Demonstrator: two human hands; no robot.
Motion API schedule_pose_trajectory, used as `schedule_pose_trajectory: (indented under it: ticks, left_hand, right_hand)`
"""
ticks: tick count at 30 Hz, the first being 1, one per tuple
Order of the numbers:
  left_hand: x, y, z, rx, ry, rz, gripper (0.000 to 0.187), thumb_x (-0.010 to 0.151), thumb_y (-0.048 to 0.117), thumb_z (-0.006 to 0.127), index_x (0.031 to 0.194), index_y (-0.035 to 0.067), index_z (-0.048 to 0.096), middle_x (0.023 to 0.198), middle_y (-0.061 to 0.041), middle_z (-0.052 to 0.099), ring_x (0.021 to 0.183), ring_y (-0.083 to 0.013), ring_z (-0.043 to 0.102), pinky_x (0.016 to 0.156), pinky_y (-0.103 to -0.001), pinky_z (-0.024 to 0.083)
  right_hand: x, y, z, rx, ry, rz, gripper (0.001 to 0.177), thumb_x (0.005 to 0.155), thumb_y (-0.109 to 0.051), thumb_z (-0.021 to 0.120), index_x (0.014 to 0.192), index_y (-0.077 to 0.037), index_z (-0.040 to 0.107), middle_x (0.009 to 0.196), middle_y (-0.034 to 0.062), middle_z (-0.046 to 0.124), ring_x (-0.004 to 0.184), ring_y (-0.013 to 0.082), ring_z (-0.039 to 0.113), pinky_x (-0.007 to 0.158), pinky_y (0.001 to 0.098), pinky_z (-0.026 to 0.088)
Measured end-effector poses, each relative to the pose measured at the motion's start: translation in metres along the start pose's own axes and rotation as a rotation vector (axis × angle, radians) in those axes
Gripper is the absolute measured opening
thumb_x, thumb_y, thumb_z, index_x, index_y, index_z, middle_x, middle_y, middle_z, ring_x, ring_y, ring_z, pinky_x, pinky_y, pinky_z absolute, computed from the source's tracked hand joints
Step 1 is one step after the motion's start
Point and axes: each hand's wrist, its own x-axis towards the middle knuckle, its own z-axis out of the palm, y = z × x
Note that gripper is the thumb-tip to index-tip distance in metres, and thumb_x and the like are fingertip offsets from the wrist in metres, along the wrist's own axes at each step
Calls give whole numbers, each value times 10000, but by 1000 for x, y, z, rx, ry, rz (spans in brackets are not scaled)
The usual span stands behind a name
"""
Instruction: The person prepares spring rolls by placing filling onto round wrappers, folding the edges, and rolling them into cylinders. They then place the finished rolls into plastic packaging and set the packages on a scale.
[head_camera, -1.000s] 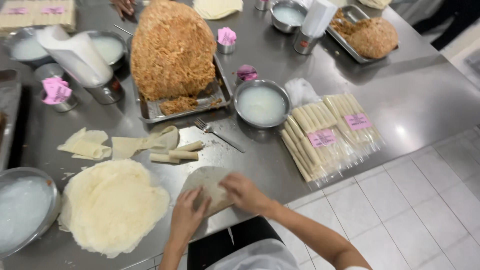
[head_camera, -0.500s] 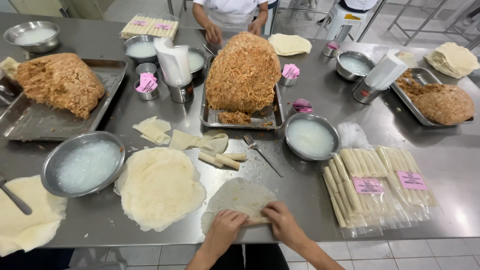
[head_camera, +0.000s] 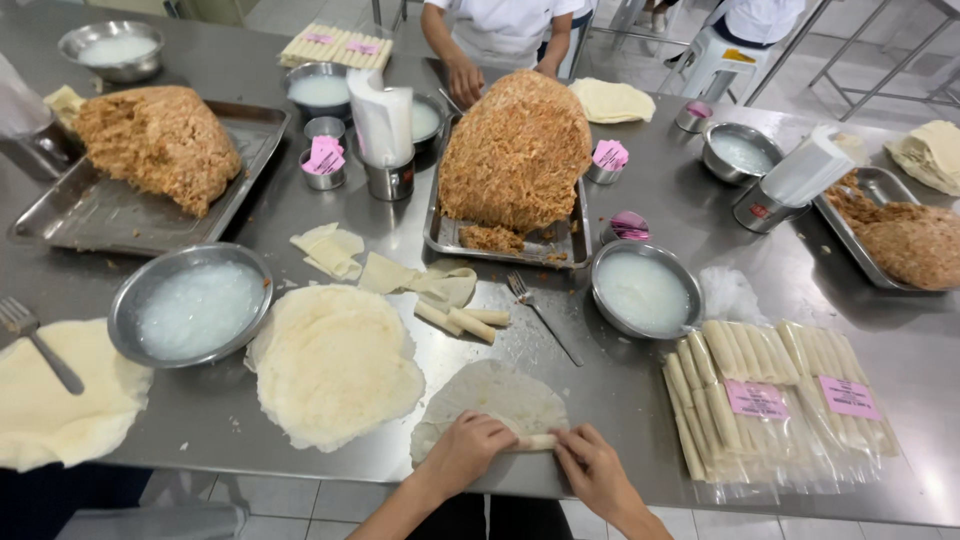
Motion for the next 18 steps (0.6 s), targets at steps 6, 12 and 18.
schedule_pose_trajectory:
  ticks: [6, 12, 18]
  left_hand:
    - [-12, 18, -3, 179, 72, 5, 359, 920, 35, 680, 1275, 80, 710, 1143, -62, 760, 1031, -247, 702, 912, -401, 473]
    - [-7, 37, -58, -243, -37, -312, 399, 1019, 189, 726, 1385, 51, 649, 1388, -173, 722, 1260, -352, 683, 1122, -519, 503]
    - [-78, -2, -73, 63, -158, -481, 157, 1003, 138, 643, 1155, 155, 676, 795, -74, 738, 593, -387, 701, 471, -522, 506]
  right_hand:
    - [-4, 40, 5, -286, 88, -157, 293, 998, -204, 675, 1262, -210, 804, 1155, 42, 825, 994, 287, 751, 870, 409, 585]
    - [14, -42, 23, -268, -26, -565, 481, 1085, -64, 575, 1560, -25, 507, 1369, 187, 683, 1183, 388, 680, 977, 504, 561]
    - [10, -59, 22, -224, 40, -592, 323, 1080, -116, 611, 1353, 46, 667, 1353, 208, 680, 1169, 413, 685, 1027, 509, 571]
